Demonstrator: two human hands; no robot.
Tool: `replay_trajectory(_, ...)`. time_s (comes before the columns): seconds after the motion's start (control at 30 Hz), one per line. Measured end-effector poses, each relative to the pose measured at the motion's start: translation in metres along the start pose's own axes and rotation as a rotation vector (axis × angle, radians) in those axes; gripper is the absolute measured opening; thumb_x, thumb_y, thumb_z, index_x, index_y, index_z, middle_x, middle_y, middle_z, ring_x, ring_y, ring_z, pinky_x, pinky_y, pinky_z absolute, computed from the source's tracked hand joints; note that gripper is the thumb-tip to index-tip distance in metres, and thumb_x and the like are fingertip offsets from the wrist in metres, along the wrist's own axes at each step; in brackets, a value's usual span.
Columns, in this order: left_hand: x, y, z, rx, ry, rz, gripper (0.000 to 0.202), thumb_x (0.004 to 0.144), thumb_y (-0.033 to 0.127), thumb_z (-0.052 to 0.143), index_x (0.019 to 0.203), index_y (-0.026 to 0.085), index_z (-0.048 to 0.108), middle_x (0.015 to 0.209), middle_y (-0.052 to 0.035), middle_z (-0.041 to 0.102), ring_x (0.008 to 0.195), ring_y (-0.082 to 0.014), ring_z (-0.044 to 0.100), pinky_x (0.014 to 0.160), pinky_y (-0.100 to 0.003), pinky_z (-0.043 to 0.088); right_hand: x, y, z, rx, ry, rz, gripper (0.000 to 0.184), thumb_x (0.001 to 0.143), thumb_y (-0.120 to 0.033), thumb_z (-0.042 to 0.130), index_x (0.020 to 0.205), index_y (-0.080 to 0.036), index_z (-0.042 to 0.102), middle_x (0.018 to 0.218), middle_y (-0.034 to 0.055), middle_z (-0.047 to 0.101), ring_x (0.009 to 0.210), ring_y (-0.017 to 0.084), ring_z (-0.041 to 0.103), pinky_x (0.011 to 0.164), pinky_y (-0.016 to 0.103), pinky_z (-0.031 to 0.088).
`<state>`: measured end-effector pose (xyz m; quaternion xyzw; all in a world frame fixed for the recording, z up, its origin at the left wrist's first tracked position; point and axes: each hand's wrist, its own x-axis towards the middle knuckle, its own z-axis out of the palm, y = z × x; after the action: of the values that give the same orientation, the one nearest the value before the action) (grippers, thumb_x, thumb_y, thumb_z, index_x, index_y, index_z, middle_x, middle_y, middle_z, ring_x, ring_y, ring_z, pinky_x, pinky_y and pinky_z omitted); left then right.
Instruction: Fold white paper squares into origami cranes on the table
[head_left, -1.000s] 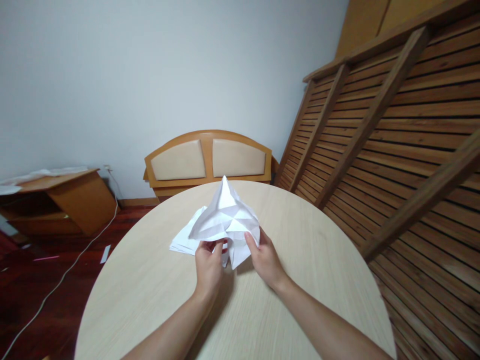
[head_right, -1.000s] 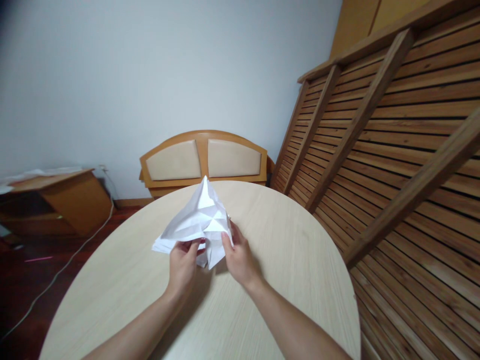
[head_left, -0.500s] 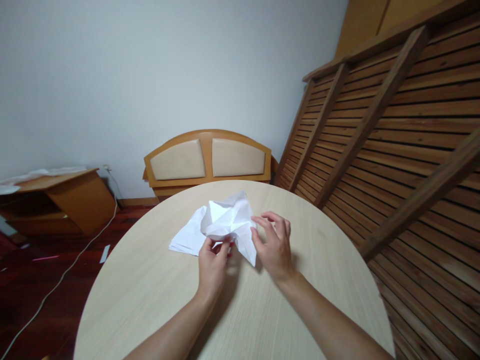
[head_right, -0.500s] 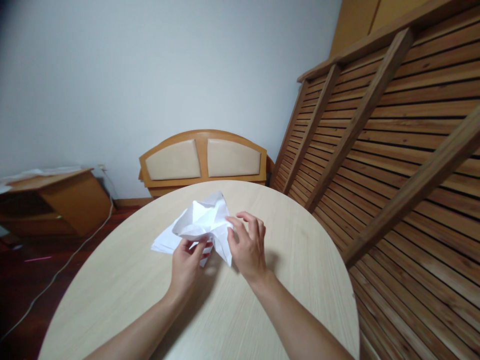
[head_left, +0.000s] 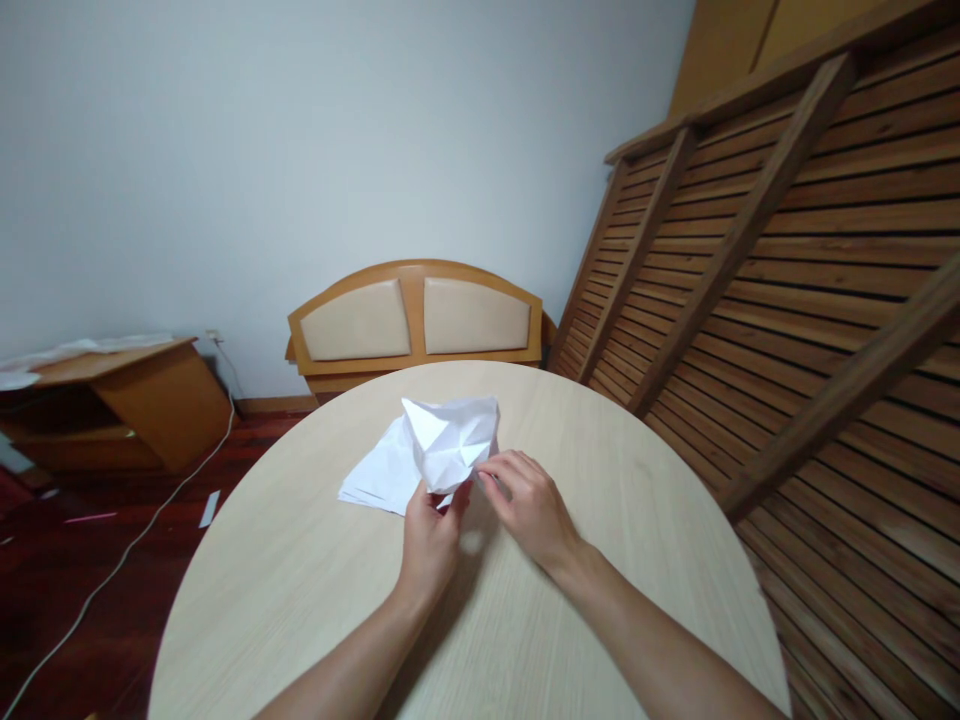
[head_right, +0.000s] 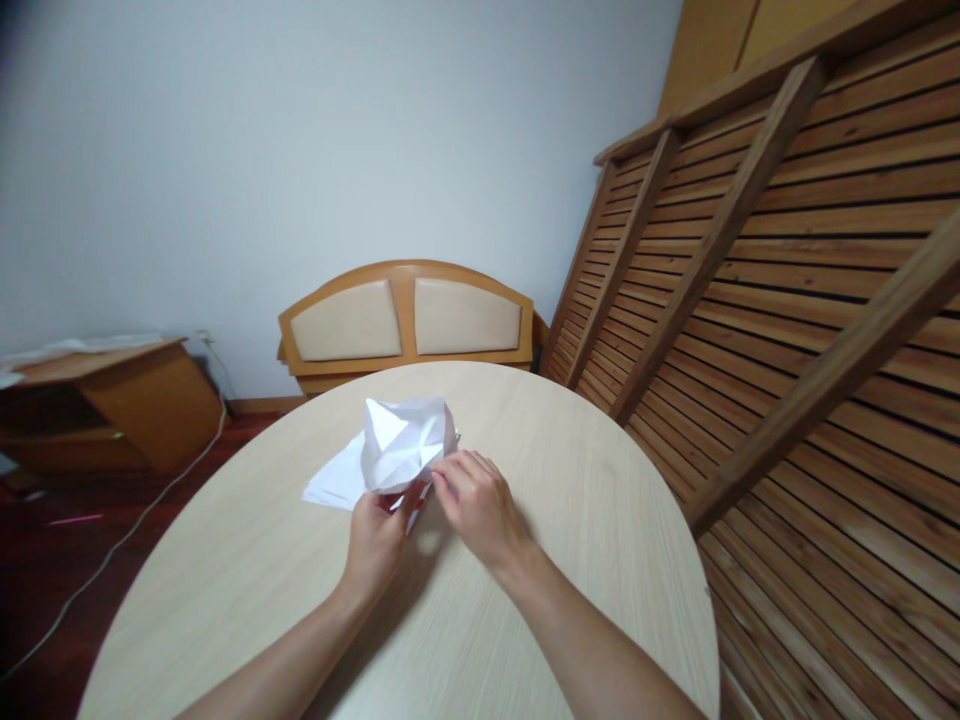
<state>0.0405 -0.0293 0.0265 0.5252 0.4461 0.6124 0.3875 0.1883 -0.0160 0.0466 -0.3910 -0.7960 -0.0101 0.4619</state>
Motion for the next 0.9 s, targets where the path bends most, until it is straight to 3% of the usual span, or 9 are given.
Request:
replay_trajectory(0.2,-0.002,-0.002,0.001,-0.123,-0.018,0.048,0.028,0.083,0.041,0.07,0.096,0.018,0.062,0.095,-0.0057,0.069,0.088,-0.0196,0.066,0.08,-0.03,0.051,-0.002,0.002,0.003,0.152,-0.058,0.075,0.027,0.093,-0.011,0.054,0.114,-0.024,0.066,0.1,0.0039,0.072,0.09,0.018,0.067,0.081,0.032,0.052)
replay_trajectory(0.3,-0.006,-0.001,0.004,-0.213,-0.023,0.021,0.033,0.082,0.041,0.071,0.103,0.019,0.06,0.1,-0.0053,0.068,0.094,-0.0195,0.065,0.087,-0.032,0.051,-0.001,0.001,0.0,0.007,-0.087,0.013,0.025,0.091,-0.012,0.059,0.111,-0.025,0.069,0.095,0.0031,0.071,0.09,0.02,0.064,0.081,0.034,0.048)
replay_trajectory(0.5,-0.009,0.012,0.011,-0.515,-0.108,-0.145,0.041,0.078,0.043,0.075,0.109,0.018,0.064,0.118,-0.0103,0.068,0.113,-0.0245,0.061,0.104,-0.038,0.044,0.001,0.0,-0.007,-0.251,-0.002,-0.083,0.012,0.089,-0.019,0.068,0.098,-0.024,0.072,0.094,0.0044,0.069,0.092,0.022,0.059,0.08,0.037,0.041)
replay_trajectory(0.77,-0.007,0.032,0.003,-0.915,-0.099,-0.352,0.068,0.082,0.073,0.053,0.114,0.015,0.067,0.116,-0.0174,0.068,0.107,-0.0294,0.065,0.094,-0.042,0.052,0.004,0.004,-0.01,-0.162,-0.044,-0.189,0.017,0.093,-0.011,0.057,0.102,-0.021,0.067,0.1,0.0037,0.074,0.095,0.019,0.065,0.094,0.038,0.041)
replay_trajectory(0.9,0.0,0.034,-0.005,-0.887,0.056,-0.409,0.057,0.083,0.063,0.056,0.113,0.015,0.067,0.112,-0.0146,0.071,0.103,-0.0303,0.068,0.086,-0.041,0.056,0.004,0.003,-0.011,-0.119,-0.142,-0.233,0.02,0.089,-0.007,0.054,0.101,-0.019,0.065,0.1,0.0037,0.075,0.094,0.018,0.067,0.091,0.037,0.043)
